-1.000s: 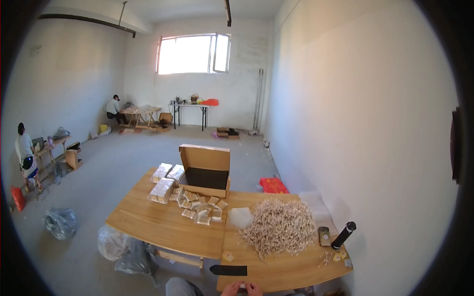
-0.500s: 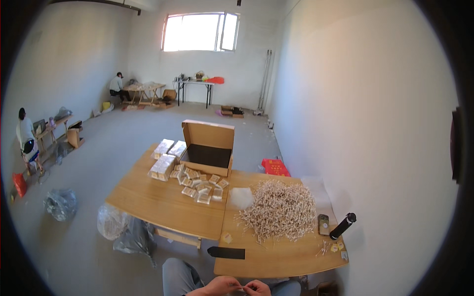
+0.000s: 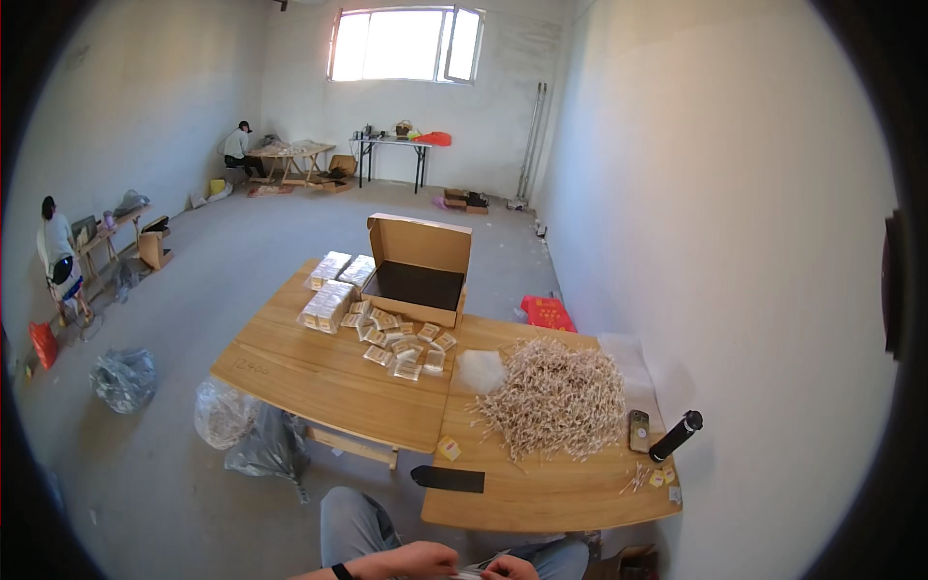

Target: The recorder is counting cotton swabs and placing them into small clear plastic bags.

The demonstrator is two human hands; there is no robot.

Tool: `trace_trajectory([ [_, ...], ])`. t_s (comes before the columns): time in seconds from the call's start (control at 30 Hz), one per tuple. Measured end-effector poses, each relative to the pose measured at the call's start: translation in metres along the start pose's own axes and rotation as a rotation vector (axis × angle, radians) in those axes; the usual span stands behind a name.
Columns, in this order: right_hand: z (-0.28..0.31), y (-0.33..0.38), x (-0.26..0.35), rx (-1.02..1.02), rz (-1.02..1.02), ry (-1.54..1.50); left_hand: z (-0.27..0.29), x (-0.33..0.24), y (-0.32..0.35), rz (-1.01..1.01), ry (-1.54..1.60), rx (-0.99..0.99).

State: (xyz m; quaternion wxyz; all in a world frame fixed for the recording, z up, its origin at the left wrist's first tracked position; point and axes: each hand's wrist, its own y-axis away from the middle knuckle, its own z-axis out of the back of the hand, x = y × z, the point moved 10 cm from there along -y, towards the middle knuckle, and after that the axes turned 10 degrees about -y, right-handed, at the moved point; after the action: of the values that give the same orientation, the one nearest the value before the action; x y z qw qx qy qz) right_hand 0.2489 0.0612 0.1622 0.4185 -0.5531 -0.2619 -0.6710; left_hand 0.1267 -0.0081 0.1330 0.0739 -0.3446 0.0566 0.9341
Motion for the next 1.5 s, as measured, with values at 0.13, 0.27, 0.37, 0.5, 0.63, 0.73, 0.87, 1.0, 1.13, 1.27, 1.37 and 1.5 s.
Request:
trace_trajectory([
  [0.13,0.031,-0.004,-0.054,-0.19,-0.237,-0.048,0.021,0.083,-0.006,0.24,-0.101,0.162],
  [0.27,0.049,-0.006,-0.127,-0.206,-0.418,-0.06,0.148,0.173,-0.019,0.429,0.481,-0.563],
  [0.37,0.045,-0.014,-0.154,-0.261,-0.529,-0.165,0.197,0.24,0.005,0.405,0.588,-1.172],
  [0.5,0.05,-0.037,-0.158,-0.253,-0.388,0.095,0.157,0.239,-0.027,0.551,0.416,-0.832],
  [0.63,0.059,-0.086,-0.144,-0.316,-0.007,0.54,0.068,0.204,-0.065,0.584,0.444,-0.241],
  [0.73,0.073,-0.124,-0.154,-0.362,-0.013,0.676,0.05,0.181,-0.088,0.398,0.121,-0.016],
  [0.87,0.081,-0.14,-0.159,-0.48,0.021,0.806,0.054,0.179,-0.125,0.391,-0.122,0.104],
  [1.0,0.081,-0.138,-0.154,-0.572,0.005,0.908,0.085,0.209,-0.182,0.421,-0.168,-0.041],
  [1.13,0.08,-0.142,-0.156,-0.535,-0.042,0.954,0.112,0.258,-0.243,0.287,-0.325,-0.306],
  [1.27,0.066,-0.149,-0.14,-0.485,-0.049,0.877,0.132,0.334,-0.282,0.344,-0.652,-0.308],
  [1.37,0.091,-0.126,-0.17,-0.516,-0.214,0.954,0.119,0.29,-0.329,0.398,-0.736,-0.268],
  [1.5,0.066,-0.151,-0.133,-0.473,-0.043,0.871,0.126,0.362,-0.287,0.327,-0.989,-0.298],
])
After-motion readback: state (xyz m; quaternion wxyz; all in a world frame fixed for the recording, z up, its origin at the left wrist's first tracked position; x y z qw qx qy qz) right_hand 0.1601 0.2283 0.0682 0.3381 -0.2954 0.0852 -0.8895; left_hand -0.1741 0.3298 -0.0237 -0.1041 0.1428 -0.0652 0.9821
